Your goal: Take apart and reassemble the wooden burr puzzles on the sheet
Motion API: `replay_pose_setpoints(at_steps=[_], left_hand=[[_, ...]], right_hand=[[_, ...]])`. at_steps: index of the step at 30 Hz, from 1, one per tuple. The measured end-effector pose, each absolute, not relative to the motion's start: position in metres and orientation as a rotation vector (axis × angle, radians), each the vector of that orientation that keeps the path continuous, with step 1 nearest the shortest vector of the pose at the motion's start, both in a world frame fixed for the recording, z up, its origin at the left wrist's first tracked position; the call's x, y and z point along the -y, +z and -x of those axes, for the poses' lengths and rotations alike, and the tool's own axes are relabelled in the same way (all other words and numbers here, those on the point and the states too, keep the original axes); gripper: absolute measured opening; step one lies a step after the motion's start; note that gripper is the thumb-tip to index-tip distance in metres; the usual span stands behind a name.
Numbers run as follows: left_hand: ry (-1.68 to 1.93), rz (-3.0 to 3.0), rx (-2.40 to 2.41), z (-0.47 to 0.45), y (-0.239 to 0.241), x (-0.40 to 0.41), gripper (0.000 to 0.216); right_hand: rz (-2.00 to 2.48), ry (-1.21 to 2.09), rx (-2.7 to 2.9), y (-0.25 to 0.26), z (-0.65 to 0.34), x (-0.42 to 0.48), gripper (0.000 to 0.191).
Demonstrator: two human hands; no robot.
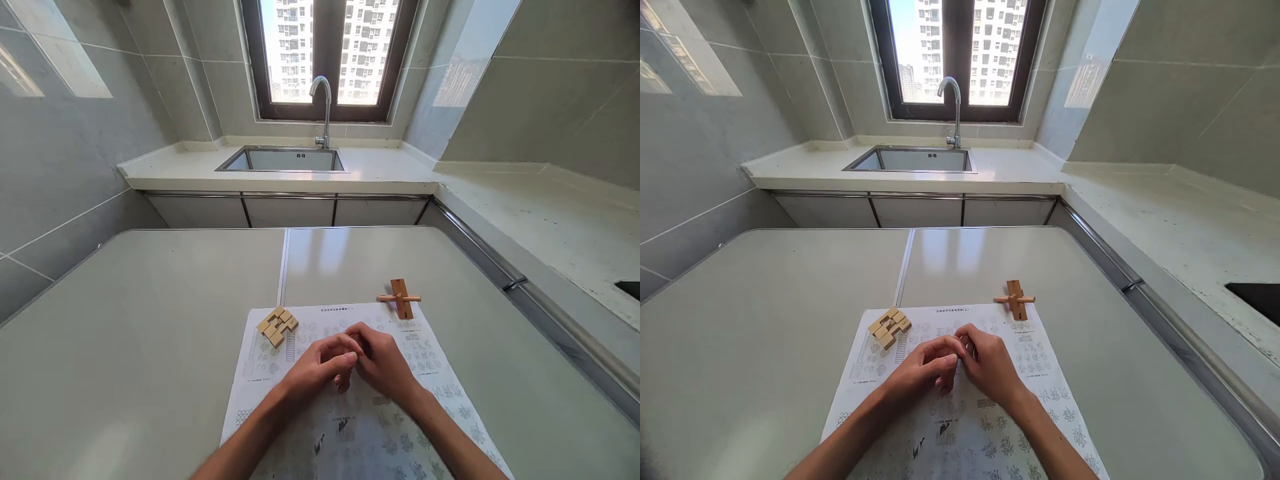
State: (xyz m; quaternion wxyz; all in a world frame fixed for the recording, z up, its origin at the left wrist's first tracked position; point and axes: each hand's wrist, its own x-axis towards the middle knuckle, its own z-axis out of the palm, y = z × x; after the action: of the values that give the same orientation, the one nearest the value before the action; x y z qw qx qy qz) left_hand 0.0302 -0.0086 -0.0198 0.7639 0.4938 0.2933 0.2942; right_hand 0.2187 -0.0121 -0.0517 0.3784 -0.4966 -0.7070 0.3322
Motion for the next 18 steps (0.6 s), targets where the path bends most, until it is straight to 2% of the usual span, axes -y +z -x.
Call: replay_pose_setpoints(at_steps=[18], left_hand=[[0.628,-1.102,-0.648,-0.0317,-0.0226,0.0077,0.032]], right_hand=[[1.289,0.800,1.842,-0.0537,-0.2191,0.0119,0.014]])
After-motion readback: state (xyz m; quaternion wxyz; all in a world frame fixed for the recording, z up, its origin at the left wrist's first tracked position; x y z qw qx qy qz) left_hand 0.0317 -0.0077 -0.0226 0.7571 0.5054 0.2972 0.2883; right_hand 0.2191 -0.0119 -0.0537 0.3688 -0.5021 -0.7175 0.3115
